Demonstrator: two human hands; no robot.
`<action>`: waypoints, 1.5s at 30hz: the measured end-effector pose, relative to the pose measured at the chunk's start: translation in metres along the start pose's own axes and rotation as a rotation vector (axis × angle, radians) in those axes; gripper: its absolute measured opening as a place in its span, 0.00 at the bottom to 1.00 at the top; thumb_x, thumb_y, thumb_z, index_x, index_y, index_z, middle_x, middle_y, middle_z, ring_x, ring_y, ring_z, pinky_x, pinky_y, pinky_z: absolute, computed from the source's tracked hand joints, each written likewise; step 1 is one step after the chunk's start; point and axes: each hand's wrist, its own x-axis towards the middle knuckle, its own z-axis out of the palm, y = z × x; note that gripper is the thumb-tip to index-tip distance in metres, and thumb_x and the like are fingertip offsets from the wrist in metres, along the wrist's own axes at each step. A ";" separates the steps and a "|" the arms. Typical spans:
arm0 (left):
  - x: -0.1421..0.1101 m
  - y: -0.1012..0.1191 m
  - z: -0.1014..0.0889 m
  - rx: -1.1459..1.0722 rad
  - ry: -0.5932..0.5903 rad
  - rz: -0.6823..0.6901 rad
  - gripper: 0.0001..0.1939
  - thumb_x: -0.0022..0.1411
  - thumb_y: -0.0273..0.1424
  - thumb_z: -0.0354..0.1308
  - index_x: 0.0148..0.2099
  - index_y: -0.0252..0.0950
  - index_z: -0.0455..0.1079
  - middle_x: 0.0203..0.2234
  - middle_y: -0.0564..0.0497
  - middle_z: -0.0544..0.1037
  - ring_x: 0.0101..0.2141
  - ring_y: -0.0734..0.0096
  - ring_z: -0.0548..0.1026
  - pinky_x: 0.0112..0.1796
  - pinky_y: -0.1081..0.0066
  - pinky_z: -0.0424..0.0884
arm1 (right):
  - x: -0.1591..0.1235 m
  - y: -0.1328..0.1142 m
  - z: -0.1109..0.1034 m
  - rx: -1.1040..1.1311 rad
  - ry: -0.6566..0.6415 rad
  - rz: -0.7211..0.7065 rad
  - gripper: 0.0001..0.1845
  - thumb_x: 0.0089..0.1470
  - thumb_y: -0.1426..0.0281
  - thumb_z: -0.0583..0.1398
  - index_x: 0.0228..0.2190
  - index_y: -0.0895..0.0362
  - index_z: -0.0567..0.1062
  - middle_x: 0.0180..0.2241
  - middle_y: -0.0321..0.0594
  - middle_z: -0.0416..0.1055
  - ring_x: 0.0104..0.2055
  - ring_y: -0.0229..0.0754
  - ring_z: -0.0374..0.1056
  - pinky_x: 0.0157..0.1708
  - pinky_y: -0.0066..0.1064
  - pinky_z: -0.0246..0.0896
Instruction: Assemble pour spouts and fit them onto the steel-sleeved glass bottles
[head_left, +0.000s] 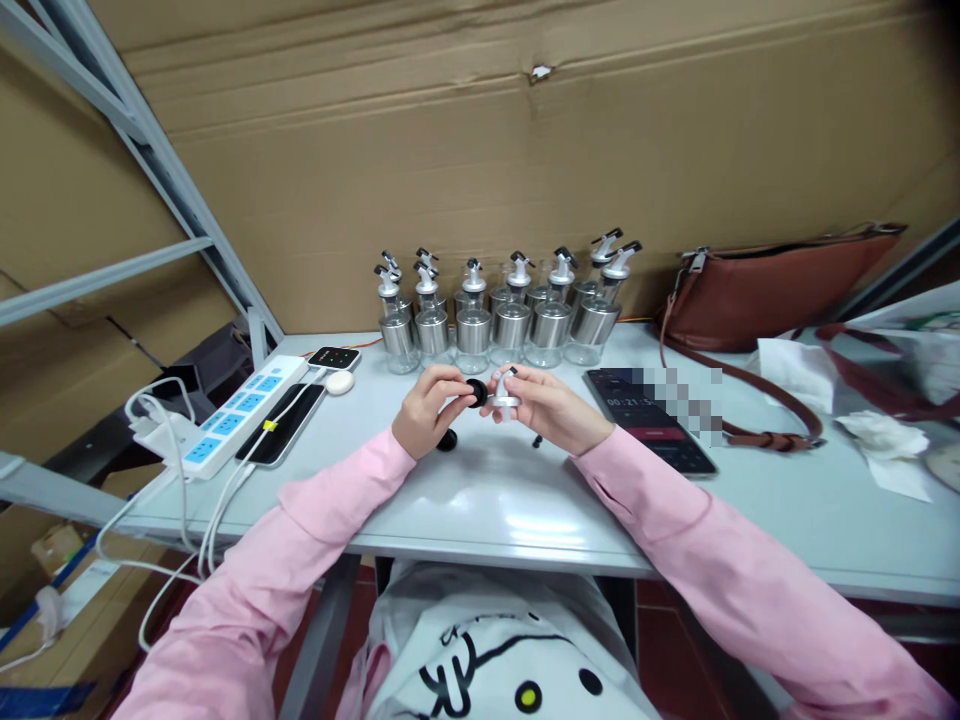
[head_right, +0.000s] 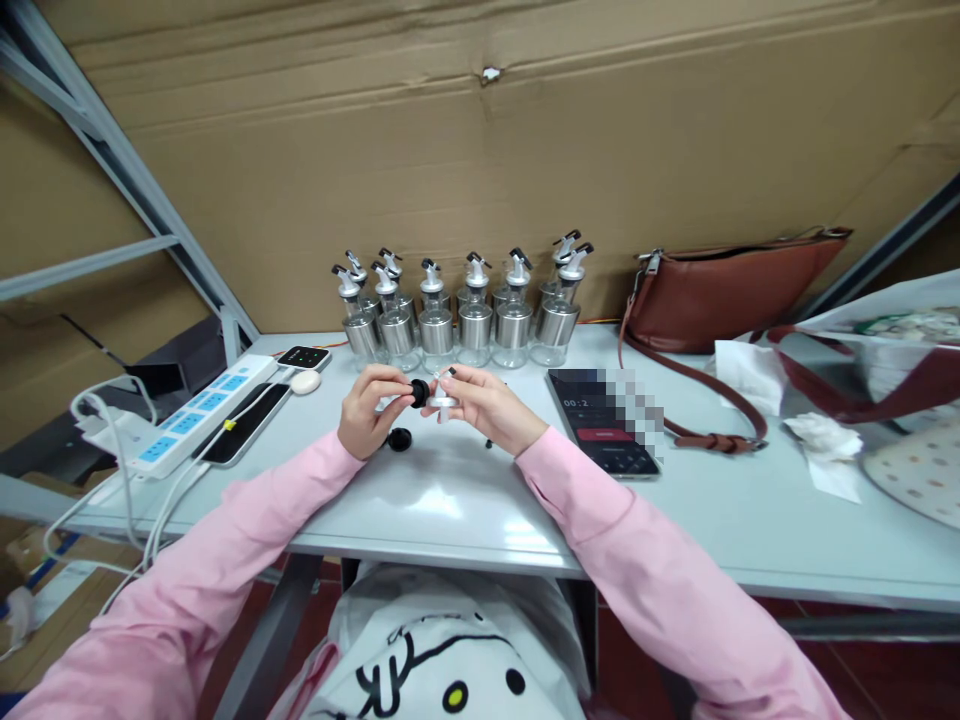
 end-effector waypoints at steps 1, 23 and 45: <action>0.000 0.000 -0.001 -0.002 -0.014 -0.009 0.05 0.65 0.27 0.49 0.42 0.35 0.65 0.34 0.49 0.69 0.37 0.73 0.70 0.38 0.71 0.71 | 0.000 0.000 0.000 0.010 0.009 -0.020 0.14 0.40 0.63 0.68 0.26 0.59 0.74 0.26 0.35 0.70 0.28 0.37 0.72 0.27 0.25 0.64; -0.002 0.000 0.004 0.009 -0.046 0.126 0.06 0.62 0.25 0.53 0.43 0.36 0.63 0.35 0.48 0.73 0.35 0.73 0.73 0.37 0.72 0.73 | 0.003 -0.003 -0.002 -0.069 0.324 -0.281 0.11 0.43 0.61 0.65 0.27 0.55 0.75 0.24 0.32 0.62 0.23 0.30 0.55 0.24 0.26 0.55; -0.001 -0.003 0.017 0.016 -0.070 -0.043 0.13 0.66 0.33 0.46 0.51 0.35 0.56 0.41 0.42 0.70 0.44 0.66 0.70 0.42 0.63 0.70 | 0.004 0.002 0.000 -0.110 0.237 -0.211 0.13 0.41 0.60 0.66 0.29 0.54 0.73 0.27 0.35 0.66 0.29 0.34 0.60 0.30 0.28 0.59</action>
